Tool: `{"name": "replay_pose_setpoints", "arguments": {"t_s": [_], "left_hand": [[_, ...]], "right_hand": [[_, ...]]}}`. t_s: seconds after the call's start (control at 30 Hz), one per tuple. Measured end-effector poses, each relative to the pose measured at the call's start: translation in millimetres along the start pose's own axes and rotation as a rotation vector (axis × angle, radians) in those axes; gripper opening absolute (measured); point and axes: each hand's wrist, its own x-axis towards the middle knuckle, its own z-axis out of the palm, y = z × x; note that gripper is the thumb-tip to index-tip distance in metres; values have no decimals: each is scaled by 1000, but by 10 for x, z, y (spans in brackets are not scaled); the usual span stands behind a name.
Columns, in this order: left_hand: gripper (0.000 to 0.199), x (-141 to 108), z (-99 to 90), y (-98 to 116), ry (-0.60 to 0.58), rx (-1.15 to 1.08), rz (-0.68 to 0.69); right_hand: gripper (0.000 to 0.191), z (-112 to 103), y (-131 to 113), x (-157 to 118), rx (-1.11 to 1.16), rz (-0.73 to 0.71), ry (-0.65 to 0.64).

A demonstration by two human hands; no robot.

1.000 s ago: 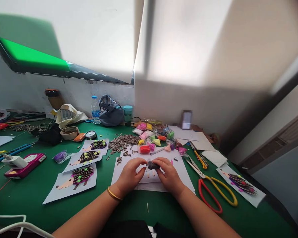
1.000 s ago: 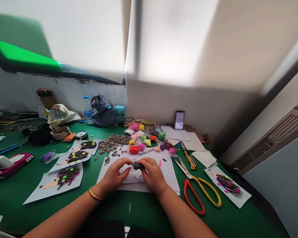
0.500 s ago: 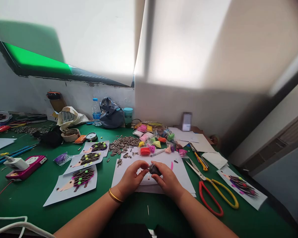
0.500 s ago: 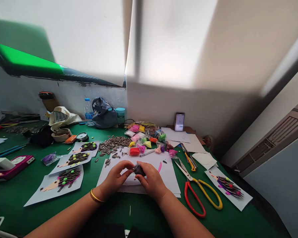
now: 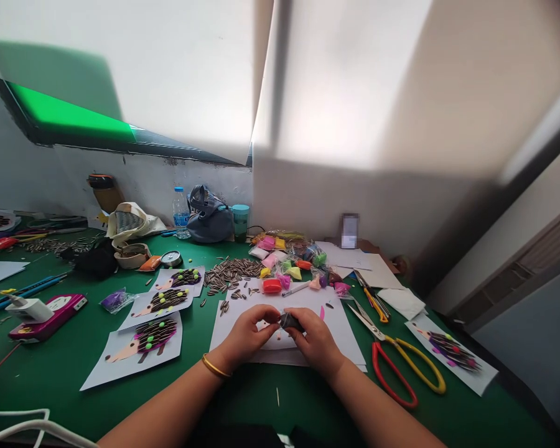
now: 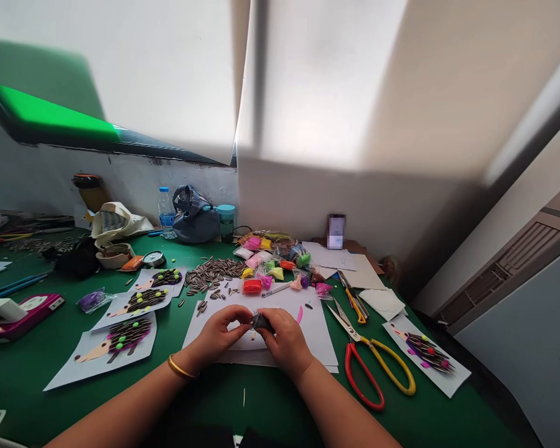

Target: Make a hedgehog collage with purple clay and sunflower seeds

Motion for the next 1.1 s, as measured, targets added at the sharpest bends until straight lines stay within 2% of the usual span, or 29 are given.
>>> {"name": "replay_pose_setpoints", "arguments": {"t_s": [0.2, 0.4, 0.67, 0.8, 1.1], "left_hand": [[5, -7, 2, 31, 14, 38, 6], [9, 56, -44, -23, 54, -44, 52], [11, 126, -202, 46, -69, -13, 46], [10, 92, -175, 4, -81, -36, 33], [10, 47, -71, -29, -4, 75, 74]], "right_hand": [[33, -8, -6, 9, -17, -20, -4], [25, 14, -60, 28, 26, -10, -12], [31, 44, -59, 28, 44, 0, -36], [30, 35, -42, 26, 46, -2, -10], [32, 50, -34, 21, 13, -15, -39]]}}
